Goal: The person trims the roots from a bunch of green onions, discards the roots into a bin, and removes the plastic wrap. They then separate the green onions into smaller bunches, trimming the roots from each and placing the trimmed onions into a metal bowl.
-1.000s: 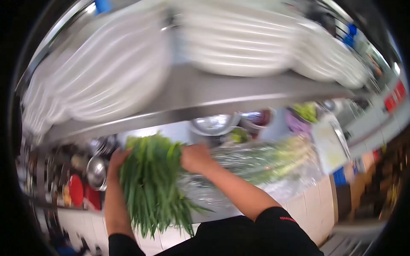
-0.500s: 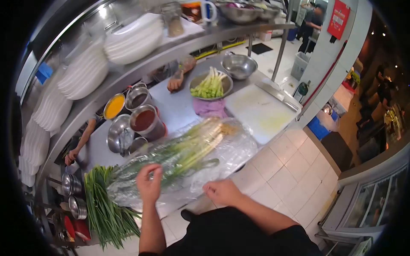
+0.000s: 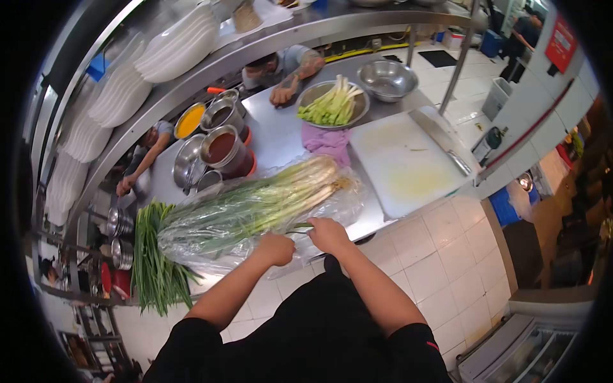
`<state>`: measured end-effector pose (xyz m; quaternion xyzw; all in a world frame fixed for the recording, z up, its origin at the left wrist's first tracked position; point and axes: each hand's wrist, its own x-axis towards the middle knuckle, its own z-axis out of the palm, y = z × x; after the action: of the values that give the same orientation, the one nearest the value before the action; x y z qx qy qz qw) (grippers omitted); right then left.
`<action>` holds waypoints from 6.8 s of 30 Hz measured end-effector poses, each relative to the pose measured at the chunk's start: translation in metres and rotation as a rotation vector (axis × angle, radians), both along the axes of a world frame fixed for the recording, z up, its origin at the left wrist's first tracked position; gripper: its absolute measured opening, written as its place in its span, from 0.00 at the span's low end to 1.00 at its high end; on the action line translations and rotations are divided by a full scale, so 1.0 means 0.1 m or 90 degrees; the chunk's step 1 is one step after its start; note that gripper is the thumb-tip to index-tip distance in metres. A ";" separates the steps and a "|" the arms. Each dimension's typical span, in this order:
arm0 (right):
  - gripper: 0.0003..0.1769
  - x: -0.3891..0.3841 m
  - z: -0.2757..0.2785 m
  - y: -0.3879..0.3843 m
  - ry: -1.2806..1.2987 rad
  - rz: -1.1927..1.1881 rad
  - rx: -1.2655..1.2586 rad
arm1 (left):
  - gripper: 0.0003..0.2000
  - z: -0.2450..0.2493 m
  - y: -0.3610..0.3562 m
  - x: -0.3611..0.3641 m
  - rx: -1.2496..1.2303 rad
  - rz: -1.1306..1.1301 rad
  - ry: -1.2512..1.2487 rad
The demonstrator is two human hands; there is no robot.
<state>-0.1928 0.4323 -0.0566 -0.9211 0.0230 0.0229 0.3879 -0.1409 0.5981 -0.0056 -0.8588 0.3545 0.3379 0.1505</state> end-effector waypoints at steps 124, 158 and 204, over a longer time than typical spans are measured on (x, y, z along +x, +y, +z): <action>0.21 0.31 0.45 -0.32 -0.153 -0.104 0.797 | 0.34 1.26 -0.96 1.39 -0.521 0.104 0.325; 0.37 0.32 0.84 -2.83 -0.348 -0.192 1.023 | 0.47 1.26 -3.55 0.35 -0.744 0.112 0.034; 0.75 0.46 0.65 -2.98 0.026 0.264 -0.547 | 0.14 1.95 2.10 -2.15 -0.330 0.817 -0.491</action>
<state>-0.1472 0.1346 0.0084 -0.9827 -0.1461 0.1062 -0.0414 -0.3563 0.8083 0.1899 -0.9597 -0.2195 -0.0560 -0.1665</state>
